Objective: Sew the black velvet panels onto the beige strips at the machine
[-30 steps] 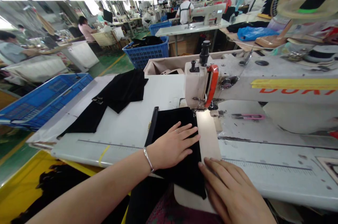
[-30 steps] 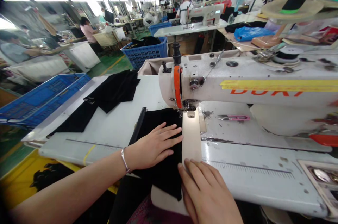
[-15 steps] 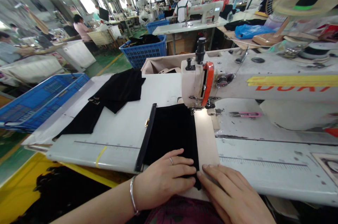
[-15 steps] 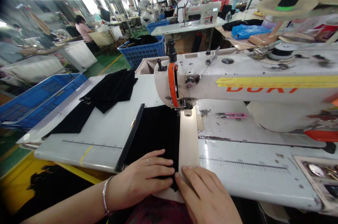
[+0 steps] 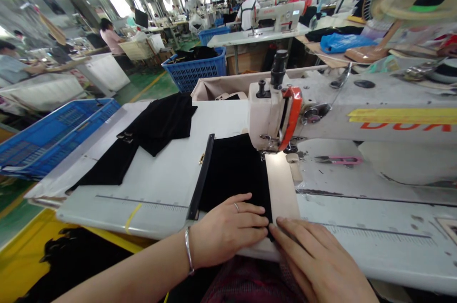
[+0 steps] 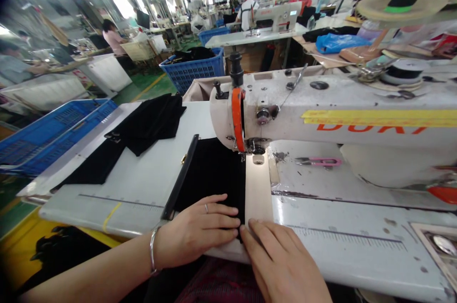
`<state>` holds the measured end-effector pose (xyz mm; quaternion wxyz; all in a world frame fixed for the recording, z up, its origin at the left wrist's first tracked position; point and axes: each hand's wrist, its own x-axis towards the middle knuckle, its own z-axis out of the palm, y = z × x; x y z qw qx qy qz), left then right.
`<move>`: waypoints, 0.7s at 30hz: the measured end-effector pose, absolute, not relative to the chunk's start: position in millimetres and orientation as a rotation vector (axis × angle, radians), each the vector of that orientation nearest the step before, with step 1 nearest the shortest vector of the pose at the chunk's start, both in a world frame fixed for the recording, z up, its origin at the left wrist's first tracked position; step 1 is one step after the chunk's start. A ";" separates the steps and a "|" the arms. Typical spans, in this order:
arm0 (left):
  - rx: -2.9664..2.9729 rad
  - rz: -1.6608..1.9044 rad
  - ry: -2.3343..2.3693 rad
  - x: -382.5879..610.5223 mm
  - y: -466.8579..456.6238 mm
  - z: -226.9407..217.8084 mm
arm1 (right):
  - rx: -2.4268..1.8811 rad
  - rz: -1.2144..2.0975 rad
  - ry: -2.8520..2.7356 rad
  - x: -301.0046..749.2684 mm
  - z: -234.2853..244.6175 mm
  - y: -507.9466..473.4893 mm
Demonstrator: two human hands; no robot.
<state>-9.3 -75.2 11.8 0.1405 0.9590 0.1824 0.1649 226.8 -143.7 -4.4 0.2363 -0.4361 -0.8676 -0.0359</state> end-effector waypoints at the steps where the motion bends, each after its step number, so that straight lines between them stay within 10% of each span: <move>1: 2.773 0.471 0.519 -9.1 -72.3 11.3 | -1.205 -0.092 -2.376 227.0 -6.0 -142.4; 21: 2.898 0.435 0.476 -3.1 -6.1 10.2 | -1.347 0.024 -2.527 234.2 -17.5 -91.3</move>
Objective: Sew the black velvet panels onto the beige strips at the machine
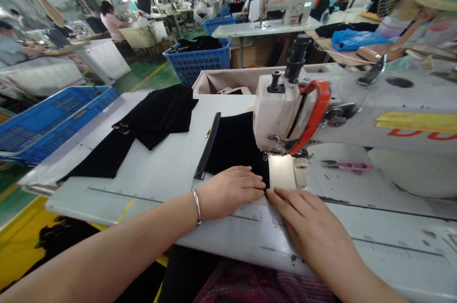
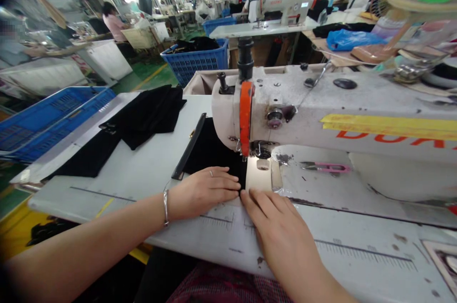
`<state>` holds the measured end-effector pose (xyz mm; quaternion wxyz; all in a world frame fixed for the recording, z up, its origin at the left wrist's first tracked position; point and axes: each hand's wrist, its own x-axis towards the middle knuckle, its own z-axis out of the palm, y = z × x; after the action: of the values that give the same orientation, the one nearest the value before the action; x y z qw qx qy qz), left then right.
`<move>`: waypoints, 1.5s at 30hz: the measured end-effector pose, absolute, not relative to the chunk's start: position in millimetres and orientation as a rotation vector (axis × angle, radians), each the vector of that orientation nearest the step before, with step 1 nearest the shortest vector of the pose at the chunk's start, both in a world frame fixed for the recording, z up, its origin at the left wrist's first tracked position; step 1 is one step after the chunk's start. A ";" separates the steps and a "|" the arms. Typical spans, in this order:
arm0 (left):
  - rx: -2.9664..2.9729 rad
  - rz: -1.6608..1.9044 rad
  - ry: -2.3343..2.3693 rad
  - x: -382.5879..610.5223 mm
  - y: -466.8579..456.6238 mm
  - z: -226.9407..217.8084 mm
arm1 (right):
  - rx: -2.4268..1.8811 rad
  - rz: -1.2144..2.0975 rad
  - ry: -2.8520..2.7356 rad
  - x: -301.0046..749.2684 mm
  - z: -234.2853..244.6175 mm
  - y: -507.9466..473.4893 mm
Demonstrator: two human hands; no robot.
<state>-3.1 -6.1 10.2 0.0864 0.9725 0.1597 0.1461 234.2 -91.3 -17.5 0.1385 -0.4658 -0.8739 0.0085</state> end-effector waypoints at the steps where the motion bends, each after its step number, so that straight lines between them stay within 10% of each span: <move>1: 2.903 0.429 0.485 -2.9 -2.7 10.0 | -1.343 0.021 -2.534 234.8 -17.7 -88.1; 45: 2.836 0.600 0.874 16.6 60.4 -4.2 | -1.331 0.020 -2.350 228.8 -17.6 -24.1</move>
<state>16.6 60.4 -4.2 0.0571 0.9352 0.2883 0.1977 228.8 -24.1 -17.6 0.2185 -0.4809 -0.8491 0.0072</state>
